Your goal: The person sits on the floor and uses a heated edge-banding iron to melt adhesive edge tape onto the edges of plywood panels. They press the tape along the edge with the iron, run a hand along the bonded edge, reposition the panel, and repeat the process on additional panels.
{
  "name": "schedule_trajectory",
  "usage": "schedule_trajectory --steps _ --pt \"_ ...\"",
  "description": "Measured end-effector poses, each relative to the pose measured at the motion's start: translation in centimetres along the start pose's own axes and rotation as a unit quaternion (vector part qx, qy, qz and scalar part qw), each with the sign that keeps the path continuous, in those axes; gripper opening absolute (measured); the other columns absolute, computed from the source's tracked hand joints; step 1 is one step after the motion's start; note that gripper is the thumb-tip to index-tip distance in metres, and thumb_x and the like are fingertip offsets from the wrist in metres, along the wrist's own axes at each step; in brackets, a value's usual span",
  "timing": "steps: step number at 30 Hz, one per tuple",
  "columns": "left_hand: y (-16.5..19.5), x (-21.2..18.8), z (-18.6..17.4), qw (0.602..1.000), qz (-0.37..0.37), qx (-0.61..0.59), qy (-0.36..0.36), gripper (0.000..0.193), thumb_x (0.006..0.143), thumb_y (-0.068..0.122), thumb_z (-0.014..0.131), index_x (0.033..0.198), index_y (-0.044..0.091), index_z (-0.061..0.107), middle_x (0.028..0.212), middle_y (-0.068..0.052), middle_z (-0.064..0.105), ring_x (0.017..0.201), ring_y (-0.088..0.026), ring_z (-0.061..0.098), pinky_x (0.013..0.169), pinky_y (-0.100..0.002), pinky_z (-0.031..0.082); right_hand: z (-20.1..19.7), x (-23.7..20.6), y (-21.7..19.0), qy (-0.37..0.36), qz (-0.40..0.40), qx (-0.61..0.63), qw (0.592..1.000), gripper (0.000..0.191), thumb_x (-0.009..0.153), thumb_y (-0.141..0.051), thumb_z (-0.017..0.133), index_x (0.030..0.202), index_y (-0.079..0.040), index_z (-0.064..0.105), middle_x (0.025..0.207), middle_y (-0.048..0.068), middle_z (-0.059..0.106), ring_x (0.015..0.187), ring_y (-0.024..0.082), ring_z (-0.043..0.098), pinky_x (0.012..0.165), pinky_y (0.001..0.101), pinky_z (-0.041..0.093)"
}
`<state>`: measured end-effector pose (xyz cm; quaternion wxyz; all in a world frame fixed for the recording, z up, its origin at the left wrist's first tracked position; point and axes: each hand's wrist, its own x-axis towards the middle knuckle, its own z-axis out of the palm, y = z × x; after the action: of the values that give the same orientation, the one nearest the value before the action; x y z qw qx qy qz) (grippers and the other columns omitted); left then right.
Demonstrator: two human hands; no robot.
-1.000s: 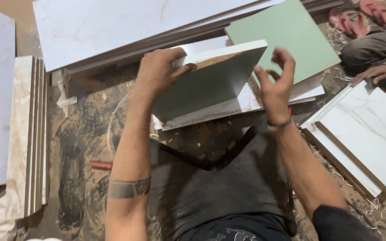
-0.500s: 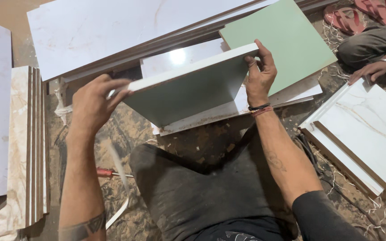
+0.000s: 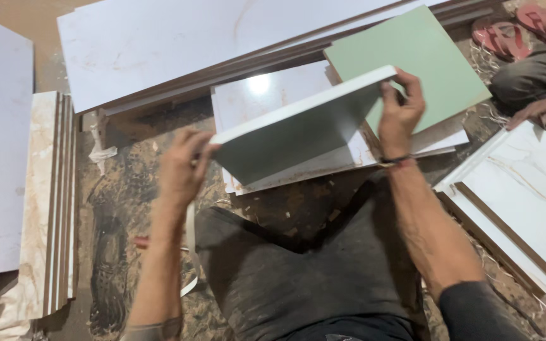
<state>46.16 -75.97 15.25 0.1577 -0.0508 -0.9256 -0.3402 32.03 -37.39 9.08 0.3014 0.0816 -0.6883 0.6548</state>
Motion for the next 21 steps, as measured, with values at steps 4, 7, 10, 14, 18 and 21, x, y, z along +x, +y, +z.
schedule_trajectory --steps 4,7,10,14,18,21 --pt "1.7 -0.2 0.7 0.998 0.038 -0.014 0.042 0.022 0.101 0.023 0.07 0.114 0.005 0.074 0.11 -0.01 0.071 0.089 -0.029 0.073 0.075 -0.039 0.056 -2.7 1.4 -1.5 -0.044 0.106 -0.029 0.993 0.024 0.111 -0.027 0.066 0.12 -0.005 0.071 0.102 0.0 0.067 0.091 0.009 0.062 0.078 0.025 0.057" --pt "2.5 0.9 0.1 0.998 0.061 -0.016 0.009 0.021 0.102 0.023 0.069 0.114 0.006 0.072 0.113 -0.01 0.069 0.096 -0.032 0.071 0.078 -0.04 0.054 -4.0 2.4 -2.0 -0.058 0.05 -0.196 0.978 0.033 0.114 -0.031 0.075 0.107 0.001 0.069 0.091 0.002 0.07 0.082 0.01 0.062 0.075 0.0249 0.05" --pt "3.3 1.3 -1.4 0.996 0.075 -0.009 -0.051 0.024 0.1 0.026 0.07 0.114 0.006 0.072 0.113 -0.011 0.069 0.102 -0.031 0.069 0.083 -0.042 0.054 -4.4 2.7 -2.2 -0.044 0.061 -0.178 0.981 0.026 0.109 -0.023 0.073 0.102 0.001 0.065 0.086 0.0 0.067 0.077 0.008 0.061 0.069 0.0244 0.05" --pt "5.9 1.5 -2.0 0.989 0.094 0.106 -0.04 0.028 0.097 0.026 0.072 0.117 0.007 0.073 0.115 -0.011 0.07 0.109 -0.033 0.067 0.089 -0.044 0.053 -4.8 3.1 -2.2 -0.038 0.113 -0.09 0.989 0.023 0.105 -0.019 0.071 0.096 -0.001 0.06 0.082 -0.001 0.062 0.072 0.007 0.057 0.063 0.0279 0.048" --pt "10.2 3.5 1.6 0.979 0.179 0.1 0.016 0.033 0.094 0.025 0.074 0.12 0.006 0.07 0.124 -0.015 0.066 0.115 -0.034 0.065 0.095 -0.044 0.053 -5.4 3.5 -2.5 -0.033 0.049 -0.142 0.988 0.024 0.106 -0.017 0.072 0.095 0.001 0.061 0.082 0.004 0.063 0.077 0.012 0.058 0.072 0.0309 0.049" --pt "14.1 5.8 7.2 0.966 0.236 0.096 0.046 0.03 0.091 0.026 0.074 0.114 0.008 0.07 0.121 -0.012 0.069 0.112 -0.032 0.067 0.093 -0.043 0.055 -5.4 3.4 -3.4 -0.021 0.008 -0.19 0.982 0.022 0.104 -0.016 0.073 0.094 0.001 0.064 0.086 0.007 0.069 0.084 0.016 0.066 0.081 0.0325 0.054"
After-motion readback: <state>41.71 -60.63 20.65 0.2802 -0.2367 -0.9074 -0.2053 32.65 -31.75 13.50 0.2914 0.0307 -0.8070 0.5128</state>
